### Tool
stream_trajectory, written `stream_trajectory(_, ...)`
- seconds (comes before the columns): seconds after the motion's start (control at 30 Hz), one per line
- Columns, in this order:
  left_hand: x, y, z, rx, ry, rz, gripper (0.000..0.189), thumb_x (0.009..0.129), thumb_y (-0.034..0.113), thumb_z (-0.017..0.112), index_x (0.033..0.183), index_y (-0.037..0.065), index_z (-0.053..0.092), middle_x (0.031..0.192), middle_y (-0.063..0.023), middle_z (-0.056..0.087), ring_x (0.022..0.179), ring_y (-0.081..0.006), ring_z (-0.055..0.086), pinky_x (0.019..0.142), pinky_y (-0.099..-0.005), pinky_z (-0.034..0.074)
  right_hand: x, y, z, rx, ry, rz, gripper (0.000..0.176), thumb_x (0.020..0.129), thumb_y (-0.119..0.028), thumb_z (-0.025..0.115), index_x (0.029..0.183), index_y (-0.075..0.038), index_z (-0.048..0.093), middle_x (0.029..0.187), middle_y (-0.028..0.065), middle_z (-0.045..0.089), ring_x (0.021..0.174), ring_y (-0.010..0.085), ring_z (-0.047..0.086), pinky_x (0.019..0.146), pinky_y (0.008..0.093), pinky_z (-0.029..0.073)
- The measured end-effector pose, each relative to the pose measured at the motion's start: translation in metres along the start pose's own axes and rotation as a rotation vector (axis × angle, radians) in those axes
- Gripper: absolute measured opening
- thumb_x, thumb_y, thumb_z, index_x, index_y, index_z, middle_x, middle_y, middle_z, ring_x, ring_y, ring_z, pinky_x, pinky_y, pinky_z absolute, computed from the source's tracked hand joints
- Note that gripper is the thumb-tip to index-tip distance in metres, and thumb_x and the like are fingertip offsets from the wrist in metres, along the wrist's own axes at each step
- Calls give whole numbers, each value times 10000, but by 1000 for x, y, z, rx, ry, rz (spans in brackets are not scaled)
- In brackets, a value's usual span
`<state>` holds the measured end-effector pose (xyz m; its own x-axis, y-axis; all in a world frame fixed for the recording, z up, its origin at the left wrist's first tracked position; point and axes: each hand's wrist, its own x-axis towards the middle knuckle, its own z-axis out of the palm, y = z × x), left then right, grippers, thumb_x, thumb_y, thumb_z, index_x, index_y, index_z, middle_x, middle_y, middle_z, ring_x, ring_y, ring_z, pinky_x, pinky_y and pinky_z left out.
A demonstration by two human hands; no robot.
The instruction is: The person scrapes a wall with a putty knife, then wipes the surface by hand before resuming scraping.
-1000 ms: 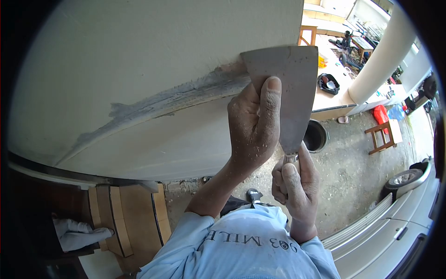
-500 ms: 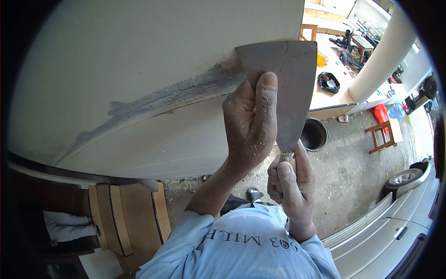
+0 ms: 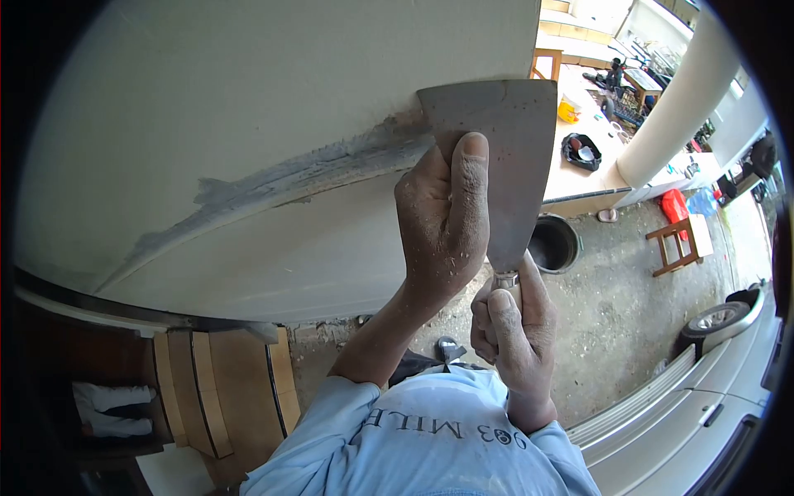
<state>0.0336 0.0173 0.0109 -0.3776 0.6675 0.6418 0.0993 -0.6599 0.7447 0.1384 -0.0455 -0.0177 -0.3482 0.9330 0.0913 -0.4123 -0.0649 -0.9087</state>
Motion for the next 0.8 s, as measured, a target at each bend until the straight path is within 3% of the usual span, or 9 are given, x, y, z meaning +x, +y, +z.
stream_trajectory(0.1,-12,-4,-2,111,-42,-34,288,902,214,407,683,45,483,480,56,367,439,4,298,373,-190,211,-10,0,-7,33,10,59,455,865,-91,405,1273,46,255,600,-23,425,457,4,367,403,142,296)
stream_trajectory(0.33,-8,0,-4,21,-63,-26,283,902,207,406,684,46,484,477,60,354,432,2,288,374,-193,210,-9,-4,-2,7,-19,46,467,867,-103,409,1282,31,242,611,-24,414,463,3,361,408,139,298)
stream_trajectory(0.8,-5,2,-5,34,16,-39,276,898,209,421,688,52,507,514,73,356,469,1,282,409,-183,216,-7,-2,1,-10,-17,67,480,866,-106,417,1289,31,236,637,-19,423,484,7,377,415,146,312)
